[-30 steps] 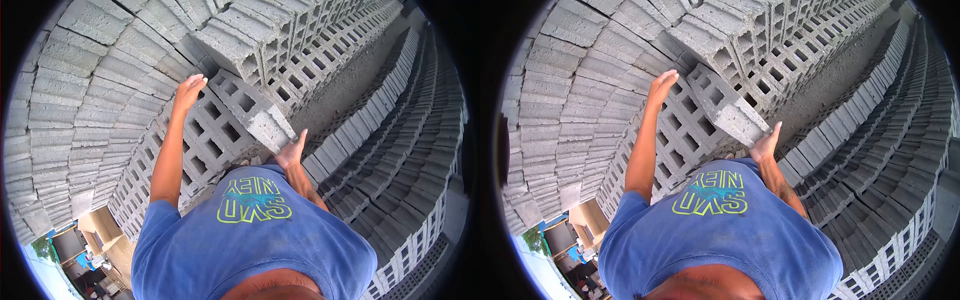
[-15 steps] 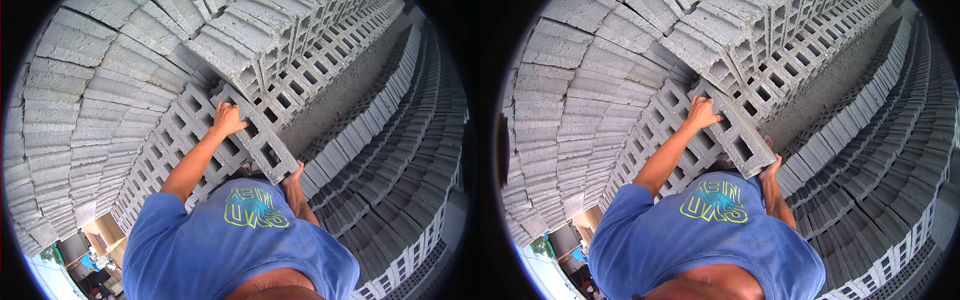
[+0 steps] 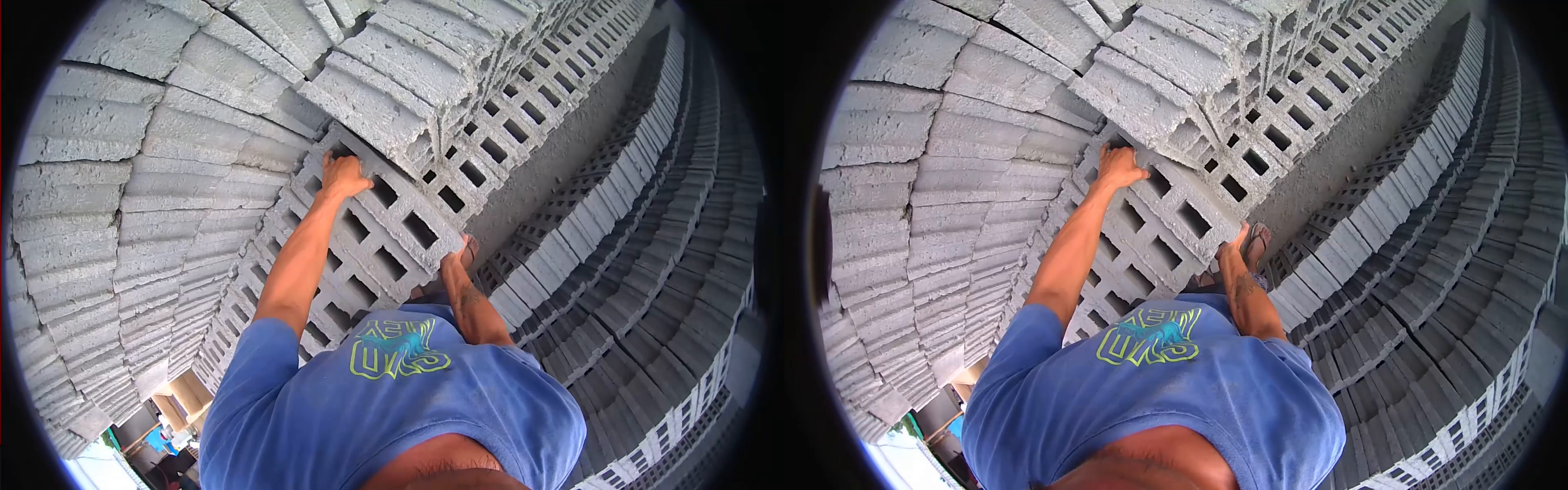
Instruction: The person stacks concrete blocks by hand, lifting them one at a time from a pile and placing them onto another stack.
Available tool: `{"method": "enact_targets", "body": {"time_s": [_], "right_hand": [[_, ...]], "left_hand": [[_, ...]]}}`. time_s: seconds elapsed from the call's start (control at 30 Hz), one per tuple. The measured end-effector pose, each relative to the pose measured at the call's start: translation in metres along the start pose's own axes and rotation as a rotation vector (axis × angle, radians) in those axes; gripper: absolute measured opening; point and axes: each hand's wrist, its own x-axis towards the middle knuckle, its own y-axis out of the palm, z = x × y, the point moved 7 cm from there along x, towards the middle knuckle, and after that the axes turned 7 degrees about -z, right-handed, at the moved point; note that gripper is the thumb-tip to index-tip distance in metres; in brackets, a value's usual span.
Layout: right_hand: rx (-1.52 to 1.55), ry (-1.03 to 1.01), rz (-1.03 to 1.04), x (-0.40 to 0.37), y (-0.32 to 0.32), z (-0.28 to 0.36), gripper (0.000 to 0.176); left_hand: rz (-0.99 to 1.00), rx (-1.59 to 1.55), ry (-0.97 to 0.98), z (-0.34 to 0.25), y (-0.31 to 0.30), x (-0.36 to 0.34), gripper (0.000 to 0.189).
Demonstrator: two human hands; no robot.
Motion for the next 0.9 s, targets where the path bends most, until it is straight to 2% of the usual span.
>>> {"method": "enact_targets", "body": {"time_s": [0.1,0.17,0.27,0.3,0.33,0.4,0.47,0.53,0.6,0.67,0.7,0.77,0.8,0.87,0.9], "right_hand": [[-0.034,-0.031,0.040,0.047,-0.003,-0.023,0.053],[-0.082,-0.021,0.063,0.072,-0.009,-0.027,0.049],[-0.164,0.038,0.138,0.172,-0.036,-0.045,0.043],[-0.328,-0.006,0.162,0.089,-0.016,0.011,0.046],[-0.333,-0.024,0.179,0.049,0.004,0.040,0.046],[-0.292,-0.556,0.059,-0.026,0.034,0.123,0.050],[-0.429,-0.660,0.331,-0.143,0.100,0.169,0.053],[-0.567,-0.757,0.597,-0.219,0.155,0.178,0.058],[-0.732,-0.926,0.734,-0.291,0.204,0.173,0.062],[-0.963,-1.085,0.562,-0.301,0.230,0.167,0.065],[-0.961,-1.091,0.557,-0.293,0.239,0.164,0.065],[-0.588,-0.780,0.590,-0.258,0.240,0.155,0.056],[-0.590,-0.783,0.589,-0.260,0.241,0.154,0.056],[-0.462,-0.649,0.765,-0.267,0.244,0.148,0.052],[-0.391,-0.653,0.760,-0.273,0.240,0.148,0.049]], "left_hand": [[-0.142,0.002,0.014,0.004,0.019,-0.004,0.050],[-0.140,-0.010,0.031,0.003,0.020,-0.005,0.052],[-0.176,-0.055,0.053,0.004,0.021,-0.004,0.052],[-0.206,-0.086,0.076,0.004,0.021,-0.006,0.052],[-0.228,-0.095,0.073,0.007,0.021,-0.010,0.052],[-0.569,-0.411,0.171,0.008,-0.002,-0.034,0.052],[-0.638,-0.439,0.192,0.011,-0.006,-0.068,0.051],[-0.738,-0.410,0.099,0.020,0.004,-0.103,0.053],[-0.765,-0.440,0.118,0.024,0.011,-0.130,0.053],[-0.834,-0.542,0.059,0.032,0.010,-0.160,0.050],[-0.866,-0.566,0.033,0.036,0.007,-0.173,0.046],[-0.862,-0.596,0.009,0.047,0.008,-0.188,0.046],[-0.855,-0.620,-0.018,0.052,0.008,-0.195,0.046],[-0.868,-0.633,-0.032,0.051,0.002,-0.200,0.042],[-0.843,-0.632,-0.021,0.047,-0.001,-0.201,0.040]]}}
